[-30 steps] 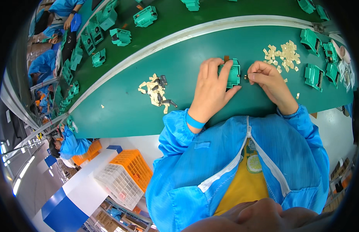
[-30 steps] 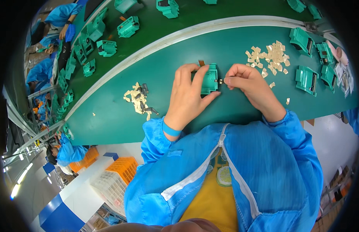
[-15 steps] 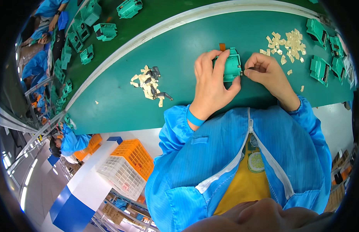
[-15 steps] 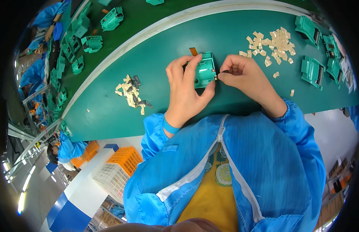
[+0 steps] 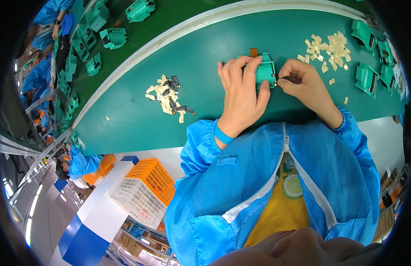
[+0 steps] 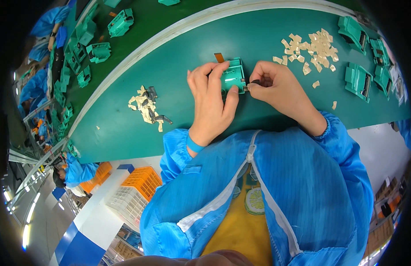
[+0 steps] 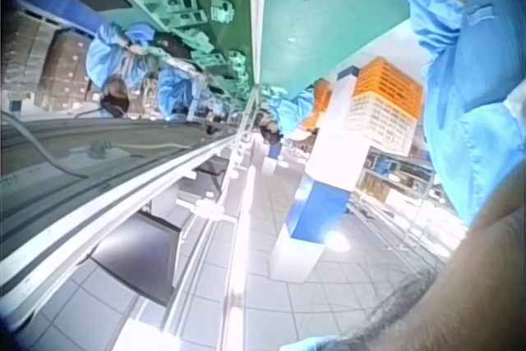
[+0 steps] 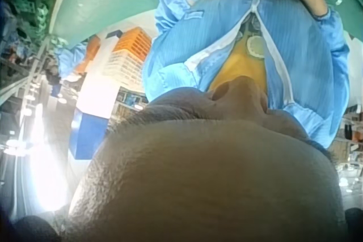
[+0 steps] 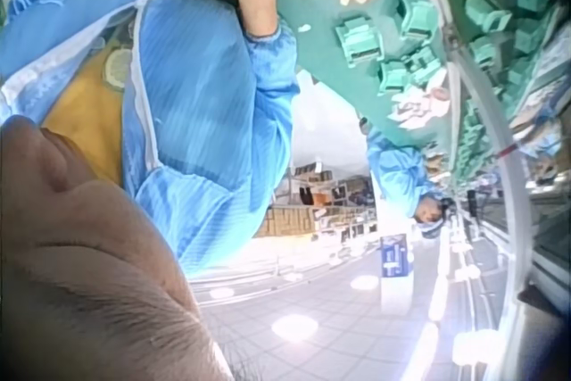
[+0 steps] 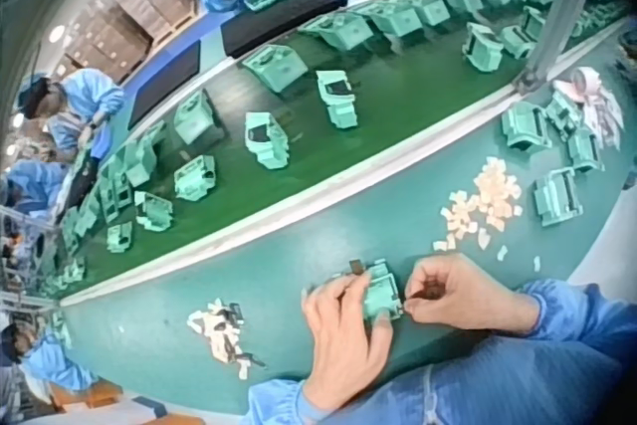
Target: The person assembles small gold components into green plastic housings by hand on a production line.
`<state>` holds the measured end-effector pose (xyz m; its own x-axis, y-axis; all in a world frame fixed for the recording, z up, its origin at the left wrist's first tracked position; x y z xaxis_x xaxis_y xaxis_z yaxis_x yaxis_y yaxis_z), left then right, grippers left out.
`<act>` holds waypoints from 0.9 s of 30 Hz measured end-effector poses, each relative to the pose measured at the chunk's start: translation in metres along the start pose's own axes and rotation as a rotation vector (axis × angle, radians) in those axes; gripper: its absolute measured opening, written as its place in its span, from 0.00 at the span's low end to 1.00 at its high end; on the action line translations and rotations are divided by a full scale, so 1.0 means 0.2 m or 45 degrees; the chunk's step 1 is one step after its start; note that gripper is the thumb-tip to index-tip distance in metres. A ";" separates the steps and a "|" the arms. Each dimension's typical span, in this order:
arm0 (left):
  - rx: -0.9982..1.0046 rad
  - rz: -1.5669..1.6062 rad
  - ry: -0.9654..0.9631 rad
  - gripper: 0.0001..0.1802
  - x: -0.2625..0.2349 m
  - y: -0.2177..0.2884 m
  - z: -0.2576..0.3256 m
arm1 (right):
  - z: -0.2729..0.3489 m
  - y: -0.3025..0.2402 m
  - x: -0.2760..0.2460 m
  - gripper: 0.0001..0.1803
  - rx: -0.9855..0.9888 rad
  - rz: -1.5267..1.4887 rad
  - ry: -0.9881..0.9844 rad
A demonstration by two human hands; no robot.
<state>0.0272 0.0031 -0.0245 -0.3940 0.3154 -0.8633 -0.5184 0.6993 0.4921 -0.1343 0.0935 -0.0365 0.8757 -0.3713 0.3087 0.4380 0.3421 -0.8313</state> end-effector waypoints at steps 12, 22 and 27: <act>0.009 -0.027 0.007 0.31 0.00 0.01 0.00 | 0.00 0.00 0.01 0.06 0.021 0.030 0.021; 0.008 -0.033 -0.011 0.32 -0.01 0.01 -0.01 | -0.01 0.00 0.01 0.06 0.005 0.028 0.009; 0.010 -0.042 -0.009 0.32 0.00 0.00 -0.01 | -0.01 -0.01 0.01 0.06 0.013 0.044 0.023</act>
<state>0.0246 0.0025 -0.0243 -0.3714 0.2965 -0.8799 -0.5253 0.7143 0.4624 -0.1339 0.0909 -0.0357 0.8868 -0.3743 0.2711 0.4093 0.3636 -0.8368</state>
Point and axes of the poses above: each hand's wrist, its own z-axis away from the middle knuckle, its own x-axis out of the palm, y = z × x, the point moved 3 cm from there along -z, towards the middle knuckle, and after that the axes turned 14 degrees about -z, right-handed, at the moved point
